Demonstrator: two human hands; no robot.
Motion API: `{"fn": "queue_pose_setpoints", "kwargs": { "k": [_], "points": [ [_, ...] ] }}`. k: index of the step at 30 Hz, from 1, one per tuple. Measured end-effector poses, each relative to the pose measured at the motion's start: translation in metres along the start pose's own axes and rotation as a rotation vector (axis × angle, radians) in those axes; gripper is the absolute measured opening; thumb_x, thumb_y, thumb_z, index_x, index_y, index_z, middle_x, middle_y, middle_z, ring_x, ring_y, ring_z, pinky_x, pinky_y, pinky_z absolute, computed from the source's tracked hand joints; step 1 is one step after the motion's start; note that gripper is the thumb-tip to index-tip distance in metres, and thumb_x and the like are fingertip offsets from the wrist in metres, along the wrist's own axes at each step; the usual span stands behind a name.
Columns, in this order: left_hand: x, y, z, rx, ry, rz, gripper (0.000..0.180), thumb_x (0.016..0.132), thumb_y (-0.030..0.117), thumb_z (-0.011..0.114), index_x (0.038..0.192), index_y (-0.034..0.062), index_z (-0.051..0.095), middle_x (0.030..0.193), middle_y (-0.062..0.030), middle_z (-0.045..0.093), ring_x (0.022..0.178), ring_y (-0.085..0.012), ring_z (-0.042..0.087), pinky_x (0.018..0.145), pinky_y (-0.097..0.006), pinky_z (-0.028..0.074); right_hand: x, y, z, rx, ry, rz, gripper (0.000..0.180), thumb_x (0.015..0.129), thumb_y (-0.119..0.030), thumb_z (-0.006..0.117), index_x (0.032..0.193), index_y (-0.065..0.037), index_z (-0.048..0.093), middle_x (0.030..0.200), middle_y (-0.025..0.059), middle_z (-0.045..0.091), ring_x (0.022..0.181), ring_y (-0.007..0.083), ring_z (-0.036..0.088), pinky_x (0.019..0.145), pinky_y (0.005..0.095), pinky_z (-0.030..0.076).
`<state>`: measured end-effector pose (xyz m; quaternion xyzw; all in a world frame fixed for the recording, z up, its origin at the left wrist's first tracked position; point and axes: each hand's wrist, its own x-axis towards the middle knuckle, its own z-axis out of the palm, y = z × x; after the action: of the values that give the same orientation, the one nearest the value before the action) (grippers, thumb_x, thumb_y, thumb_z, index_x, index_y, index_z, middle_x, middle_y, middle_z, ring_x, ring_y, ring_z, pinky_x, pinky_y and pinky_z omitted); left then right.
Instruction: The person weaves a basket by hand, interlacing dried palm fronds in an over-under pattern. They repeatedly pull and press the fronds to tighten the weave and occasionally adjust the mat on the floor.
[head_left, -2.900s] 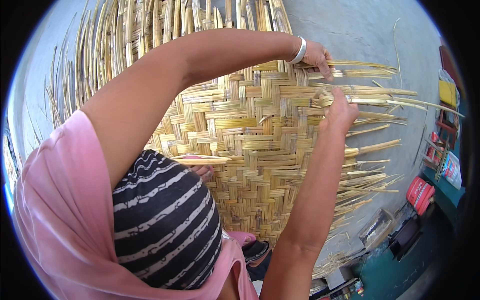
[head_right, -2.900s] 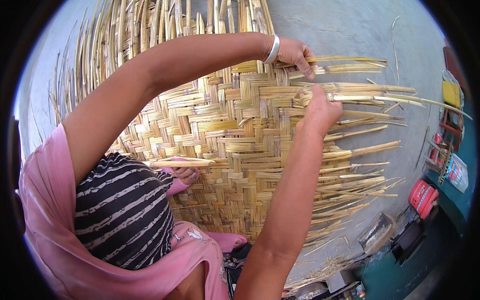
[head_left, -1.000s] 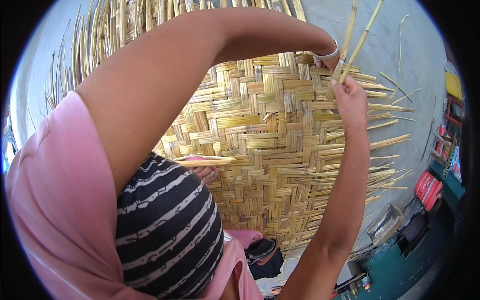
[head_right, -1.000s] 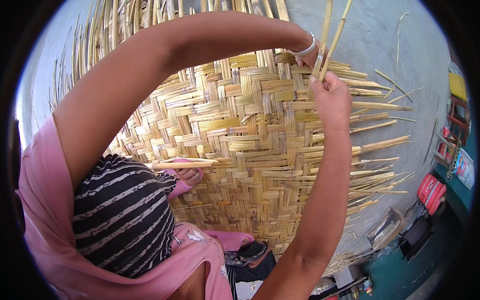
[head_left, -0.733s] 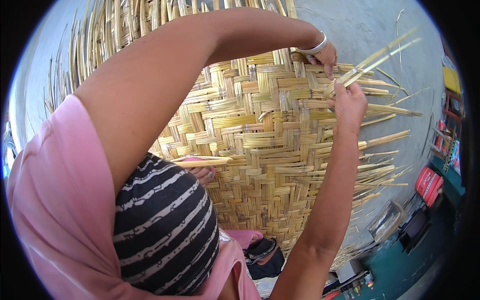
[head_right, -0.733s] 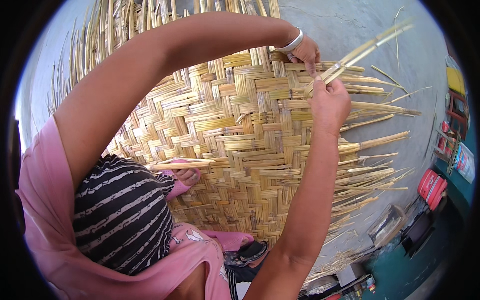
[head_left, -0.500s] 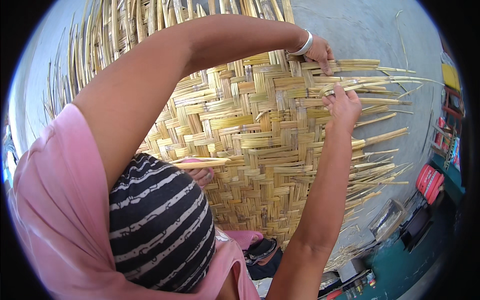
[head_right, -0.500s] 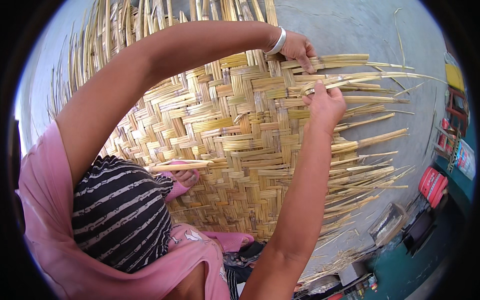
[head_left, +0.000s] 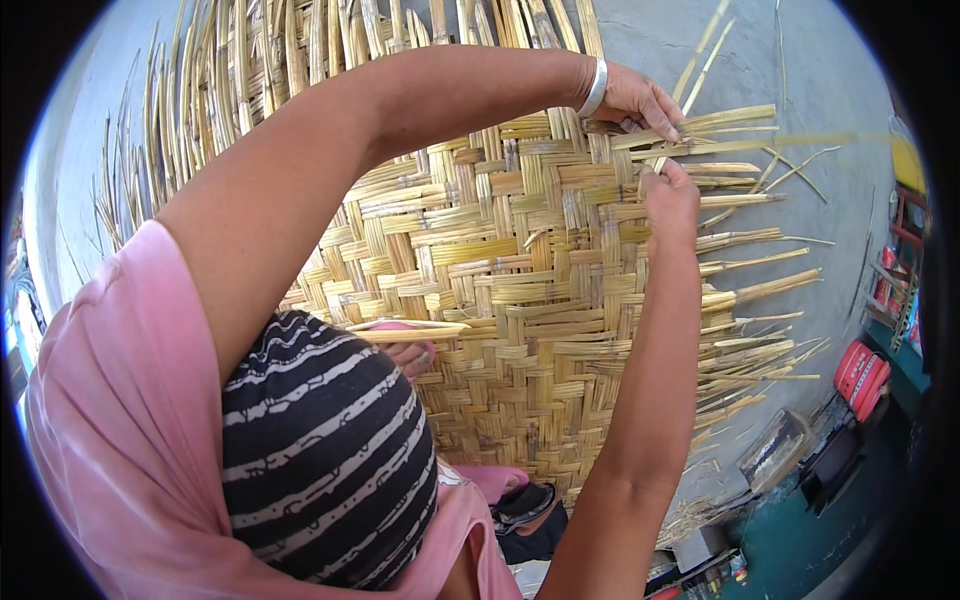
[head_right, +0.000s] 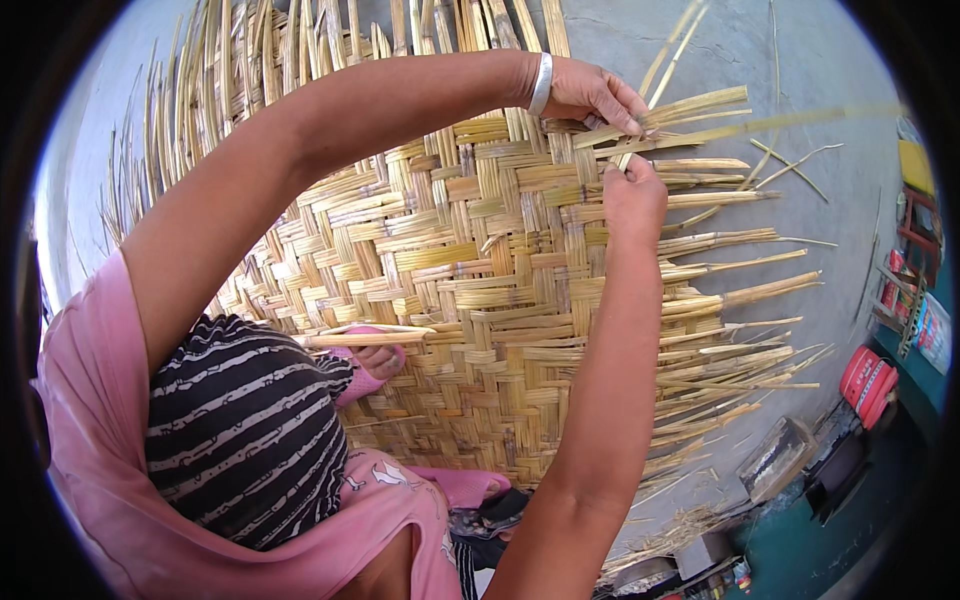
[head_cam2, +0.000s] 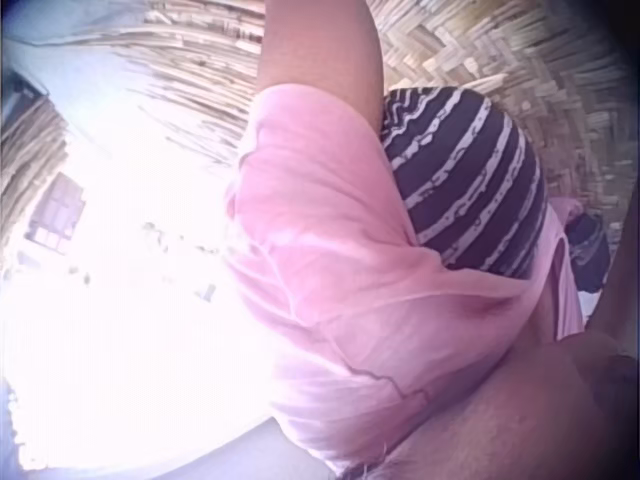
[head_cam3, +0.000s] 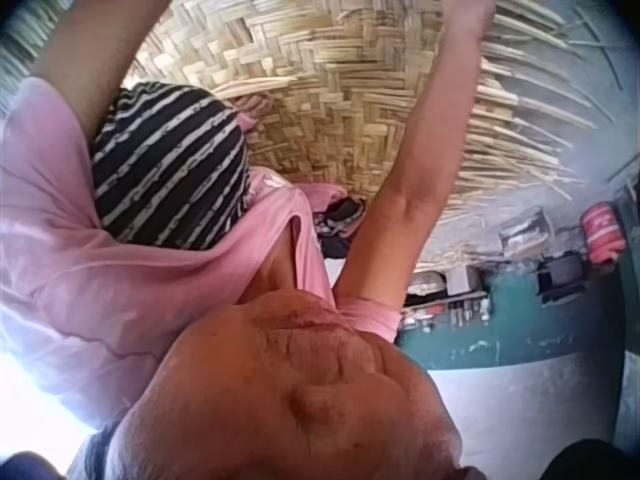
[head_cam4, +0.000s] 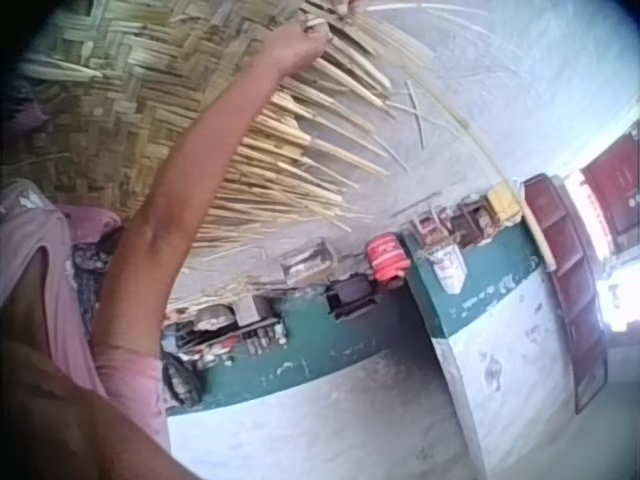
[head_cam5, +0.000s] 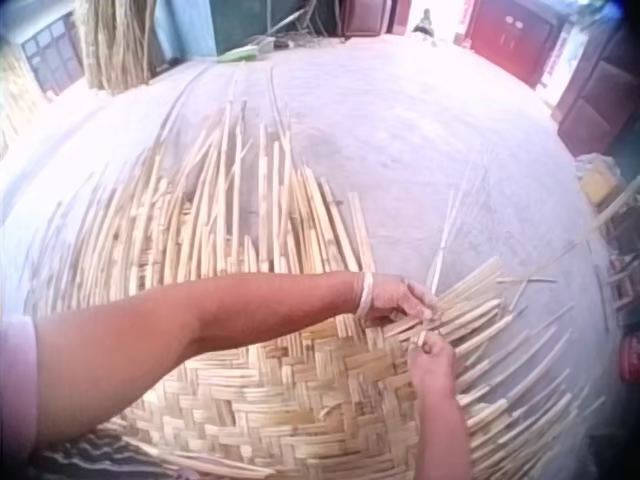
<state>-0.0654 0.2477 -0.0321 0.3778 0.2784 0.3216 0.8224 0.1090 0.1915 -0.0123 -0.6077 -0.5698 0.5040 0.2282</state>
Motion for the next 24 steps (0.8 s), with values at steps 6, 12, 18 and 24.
{"fn": "queue_pose_setpoints", "kwargs": {
  "k": [6,12,18,24],
  "points": [
    [0.001,0.009,0.005,0.235,0.061,-0.051,0.031,0.079,0.008,0.069,0.108,0.0047,0.061,0.093,-0.0005,0.065,0.083,-0.0063,0.06,0.069,-0.02,0.05,-0.01,-0.012,-0.002,0.144,0.164,0.076,0.011,0.08,-0.004,0.057,0.086,0.003,0.063,0.071,-0.0002,0.058,0.06,0.0058,0.046,0.055,0.0231,0.038],
    [0.005,0.01,0.005,0.552,0.167,-0.157,0.04,0.072,0.016,0.077,0.108,0.0056,0.061,0.091,-0.0023,0.063,0.078,-0.0102,0.059,0.067,-0.024,0.051,-0.012,-0.005,0.003,0.235,0.346,0.107,0.007,0.077,-0.003,0.057,0.079,0.002,0.06,0.068,-0.0011,0.054,0.056,0.0057,0.04,0.05,0.0224,0.032],
    [0.016,0.011,0.024,0.896,0.243,-0.137,0.036,0.068,0.016,0.075,0.099,0.0022,0.064,0.082,-0.0062,0.064,0.071,-0.0187,0.056,0.066,-0.033,0.048,-0.022,-0.019,0.007,0.31,0.404,0.096,0.005,0.077,-0.001,0.056,0.079,0.003,0.059,0.067,-0.0022,0.052,0.055,0.0057,0.039,0.049,0.0224,0.032],
    [0.018,0.017,0.04,1.256,0.217,-0.227,0.032,0.067,0.015,0.065,0.095,-0.0002,0.062,0.079,-0.0094,0.064,0.073,-0.0225,0.057,0.066,-0.036,0.046,-0.026,-0.016,0.001,0.273,0.359,0.109,0.005,0.082,-0.008,0.057,0.083,-0.004,0.059,0.079,0.0007,0.059,0.068,0.0105,0.053,0.059,0.0252,0.043]
  ]
}}
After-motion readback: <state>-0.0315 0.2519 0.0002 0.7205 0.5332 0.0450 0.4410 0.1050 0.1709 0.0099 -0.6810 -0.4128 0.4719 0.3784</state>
